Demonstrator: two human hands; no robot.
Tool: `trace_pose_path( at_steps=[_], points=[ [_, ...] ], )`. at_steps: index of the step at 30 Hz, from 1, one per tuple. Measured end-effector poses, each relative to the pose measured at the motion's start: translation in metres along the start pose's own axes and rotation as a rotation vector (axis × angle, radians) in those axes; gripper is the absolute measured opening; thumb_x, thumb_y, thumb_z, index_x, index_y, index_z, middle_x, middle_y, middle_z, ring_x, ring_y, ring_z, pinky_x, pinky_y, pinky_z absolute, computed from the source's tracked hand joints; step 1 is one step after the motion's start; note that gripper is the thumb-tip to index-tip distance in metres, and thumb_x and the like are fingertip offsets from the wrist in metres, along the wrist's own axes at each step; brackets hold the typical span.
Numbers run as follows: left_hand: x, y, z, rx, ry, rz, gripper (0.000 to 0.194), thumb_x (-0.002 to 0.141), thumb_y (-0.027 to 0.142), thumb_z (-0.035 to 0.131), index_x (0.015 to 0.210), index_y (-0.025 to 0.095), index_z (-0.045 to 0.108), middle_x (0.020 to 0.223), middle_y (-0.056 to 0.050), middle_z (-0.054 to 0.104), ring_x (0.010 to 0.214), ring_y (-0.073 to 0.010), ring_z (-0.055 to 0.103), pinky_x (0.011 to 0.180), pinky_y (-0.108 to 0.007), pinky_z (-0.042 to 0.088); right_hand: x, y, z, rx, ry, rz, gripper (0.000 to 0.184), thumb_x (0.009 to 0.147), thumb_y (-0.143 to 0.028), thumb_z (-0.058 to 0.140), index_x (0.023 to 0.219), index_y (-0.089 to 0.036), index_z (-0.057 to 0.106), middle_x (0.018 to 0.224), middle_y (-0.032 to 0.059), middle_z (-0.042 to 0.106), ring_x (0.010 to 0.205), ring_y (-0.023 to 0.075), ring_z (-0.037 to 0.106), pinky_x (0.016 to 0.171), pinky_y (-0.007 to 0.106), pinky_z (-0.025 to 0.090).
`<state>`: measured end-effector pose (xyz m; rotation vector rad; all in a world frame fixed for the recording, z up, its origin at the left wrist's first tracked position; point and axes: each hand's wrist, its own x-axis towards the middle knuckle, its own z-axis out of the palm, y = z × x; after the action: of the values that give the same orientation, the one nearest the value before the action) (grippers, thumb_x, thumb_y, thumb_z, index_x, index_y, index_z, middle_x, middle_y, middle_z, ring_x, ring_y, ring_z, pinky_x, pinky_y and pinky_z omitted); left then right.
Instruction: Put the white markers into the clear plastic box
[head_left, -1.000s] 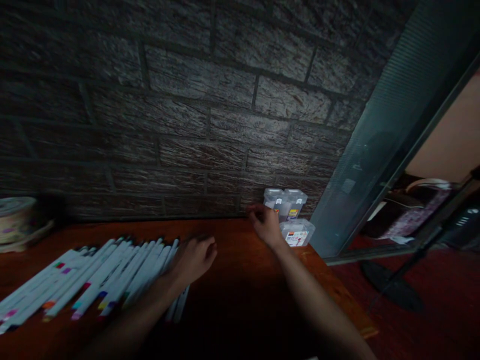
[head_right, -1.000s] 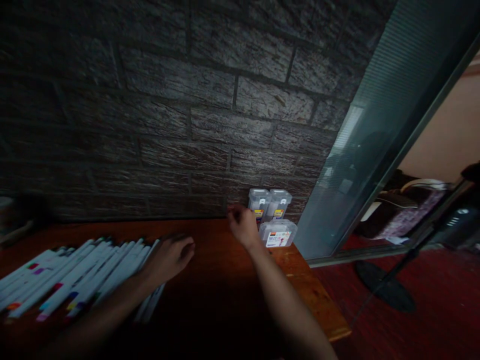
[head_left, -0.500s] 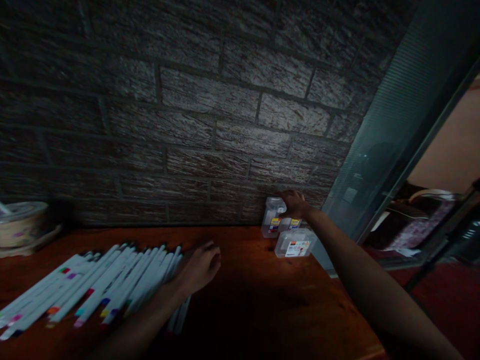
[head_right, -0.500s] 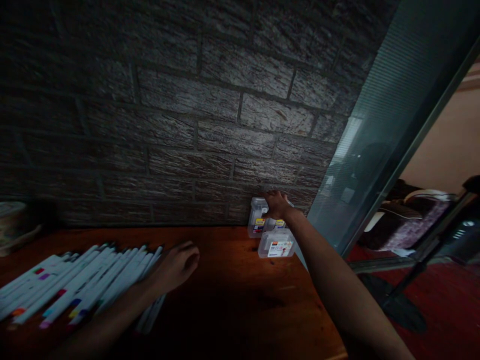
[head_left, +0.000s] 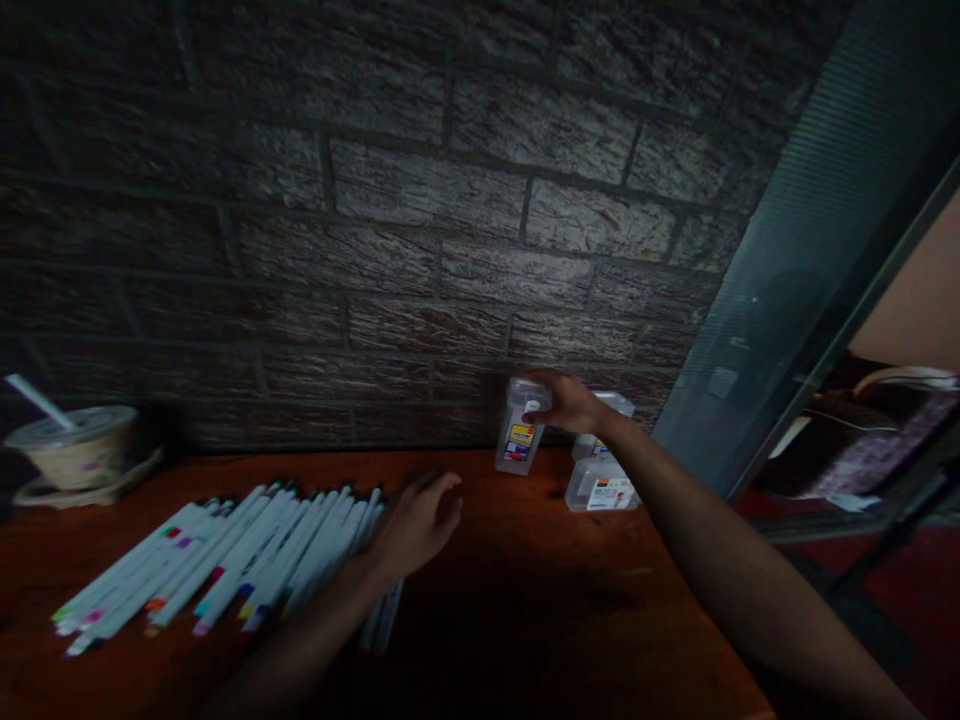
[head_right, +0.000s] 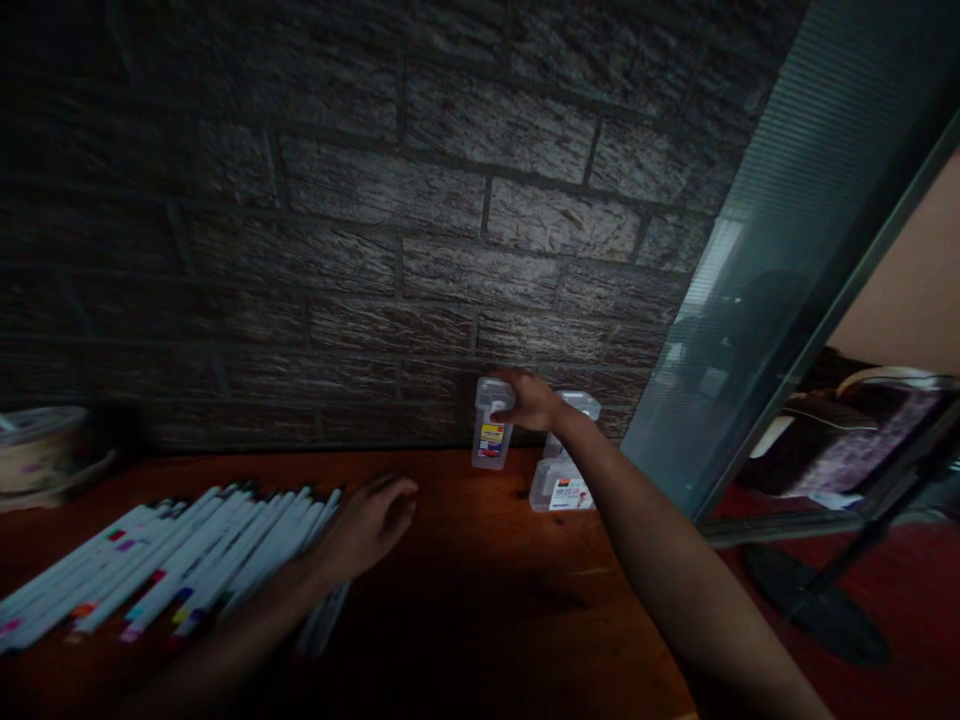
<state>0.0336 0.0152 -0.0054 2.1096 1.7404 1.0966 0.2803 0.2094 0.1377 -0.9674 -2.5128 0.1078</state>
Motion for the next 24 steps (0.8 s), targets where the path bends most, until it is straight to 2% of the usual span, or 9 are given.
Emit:
trace_pose_path(
  at_steps=[5,7,9,13,15,16,18,20,24],
  points=[
    [0.013,0.005,-0.013,-0.197,0.125,-0.051,0.049,0.095,0.043,0.062,0.137,0.020,0.050,0.135,-0.015,0.064,0.122,-0.0301,0.065,0.107,-0.050,0.049,-0.017,-0.045,0.019,0.350,0.088,-0.076,0.059,0.074,-0.034,0.089,0.129,-0.020,0.071,0.118,0.0085,0.078,0.101,0.0278,0.075,0.091,0.039,0.057],
    [0.019,0.009,-0.017,-0.298,0.120,-0.055,0.069,0.089,0.048,0.071,0.144,0.019,0.043,0.142,-0.018,0.060,0.125,-0.0312,0.063,0.107,-0.051,0.050,-0.025,-0.061,0.027,0.490,0.118,-0.104,0.057,0.074,-0.036,0.089,0.126,-0.020,0.072,0.118,0.0080,0.078,0.103,0.0279,0.074,0.092,0.039,0.057],
    [0.023,0.014,-0.018,-0.416,0.064,-0.037,0.077,0.083,0.047,0.078,0.145,0.019,0.043,0.141,-0.018,0.063,0.124,-0.0307,0.066,0.104,-0.049,0.053,-0.032,-0.075,0.035,0.625,0.137,-0.119,0.055,0.075,-0.039,0.088,0.124,-0.020,0.073,0.115,0.0071,0.079,0.100,0.0267,0.075,0.089,0.038,0.059],
    [0.017,0.025,-0.013,-0.614,-0.014,-0.022,0.058,0.083,0.044,0.077,0.130,0.018,0.057,0.122,-0.012,0.076,0.110,-0.0286,0.073,0.095,-0.043,0.058,-0.046,-0.097,0.063,0.859,0.212,-0.089,0.063,0.076,-0.052,0.086,0.129,-0.023,0.068,0.117,0.0083,0.078,0.103,0.0270,0.075,0.088,0.037,0.060],
    [0.010,0.028,-0.009,-0.670,0.005,-0.046,0.052,0.083,0.044,0.076,0.125,0.017,0.060,0.116,-0.011,0.077,0.106,-0.0291,0.075,0.092,-0.042,0.059,-0.055,-0.103,0.082,0.961,0.279,-0.044,0.073,0.080,-0.061,0.080,0.140,-0.026,0.059,0.136,0.0106,0.071,0.118,0.0286,0.070,0.095,0.039,0.059],
    [0.007,0.029,-0.008,-0.690,0.020,-0.058,0.052,0.083,0.044,0.077,0.125,0.017,0.061,0.115,-0.011,0.078,0.105,-0.0294,0.075,0.091,-0.042,0.059,-0.060,-0.105,0.093,1.011,0.307,-0.017,0.072,0.086,-0.066,0.072,0.144,-0.028,0.054,0.145,0.0108,0.064,0.127,0.0287,0.066,0.099,0.040,0.057],
    [0.000,0.029,-0.004,-0.720,0.054,-0.082,0.054,0.082,0.044,0.078,0.125,0.017,0.061,0.116,-0.011,0.077,0.106,-0.0296,0.074,0.091,-0.042,0.059,-0.070,-0.106,0.112,1.106,0.297,0.021,0.065,0.096,-0.072,0.051,0.145,-0.028,0.052,0.144,0.0118,0.065,0.126,0.0294,0.067,0.097,0.042,0.059],
    [-0.005,0.027,0.000,-0.740,0.082,-0.107,0.056,0.081,0.045,0.079,0.126,0.018,0.060,0.118,-0.011,0.077,0.108,-0.0298,0.073,0.093,-0.042,0.058,-0.079,-0.105,0.126,1.192,0.254,0.041,0.062,0.100,-0.071,0.042,0.142,-0.027,0.053,0.137,0.0127,0.070,0.119,0.0303,0.071,0.093,0.044,0.061],
    [-0.011,0.026,0.006,-0.767,0.096,-0.166,0.056,0.082,0.046,0.077,0.128,0.019,0.060,0.124,-0.012,0.075,0.111,-0.0305,0.072,0.094,-0.042,0.059,-0.088,-0.099,0.138,1.299,0.226,0.074,0.054,0.099,-0.061,0.053,0.142,-0.029,0.051,0.135,0.0113,0.071,0.119,0.0302,0.071,0.096,0.046,0.059]
  ],
)
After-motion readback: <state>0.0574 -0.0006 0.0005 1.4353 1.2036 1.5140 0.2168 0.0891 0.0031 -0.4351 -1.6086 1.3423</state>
